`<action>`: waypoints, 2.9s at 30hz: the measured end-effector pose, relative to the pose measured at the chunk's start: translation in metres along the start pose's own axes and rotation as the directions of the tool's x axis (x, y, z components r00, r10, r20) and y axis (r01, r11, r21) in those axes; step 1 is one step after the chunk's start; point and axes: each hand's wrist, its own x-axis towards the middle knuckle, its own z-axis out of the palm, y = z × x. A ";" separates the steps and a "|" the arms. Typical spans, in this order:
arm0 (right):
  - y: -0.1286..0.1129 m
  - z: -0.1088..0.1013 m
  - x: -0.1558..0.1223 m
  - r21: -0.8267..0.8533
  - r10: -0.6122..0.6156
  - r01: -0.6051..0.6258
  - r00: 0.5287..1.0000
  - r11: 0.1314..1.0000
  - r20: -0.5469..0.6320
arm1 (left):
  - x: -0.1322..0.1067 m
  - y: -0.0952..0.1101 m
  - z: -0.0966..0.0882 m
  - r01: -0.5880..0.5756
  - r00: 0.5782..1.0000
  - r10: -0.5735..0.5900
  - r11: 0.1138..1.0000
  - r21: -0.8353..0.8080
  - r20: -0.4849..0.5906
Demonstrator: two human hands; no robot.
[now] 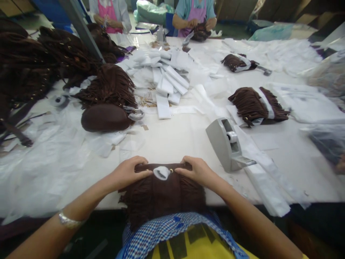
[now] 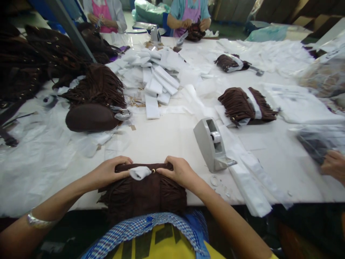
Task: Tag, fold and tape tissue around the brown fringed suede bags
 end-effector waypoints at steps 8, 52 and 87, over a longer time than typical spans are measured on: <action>0.030 -0.007 0.054 -0.008 -0.225 0.227 0.959 0.974 -0.173 | 0.032 -0.010 -0.005 0.044 0.982 -0.049 0.999 -0.030 -0.184; 0.069 0.004 -0.113 -0.018 -0.059 0.058 0.853 0.998 -0.518 | -0.122 -0.044 0.080 -0.127 0.804 0.068 0.990 -0.060 -0.590; 0.056 0.075 -0.111 -0.147 -0.130 0.049 0.778 0.988 -0.615 | -0.109 -0.034 0.158 -0.181 0.505 0.052 0.982 -0.046 -0.862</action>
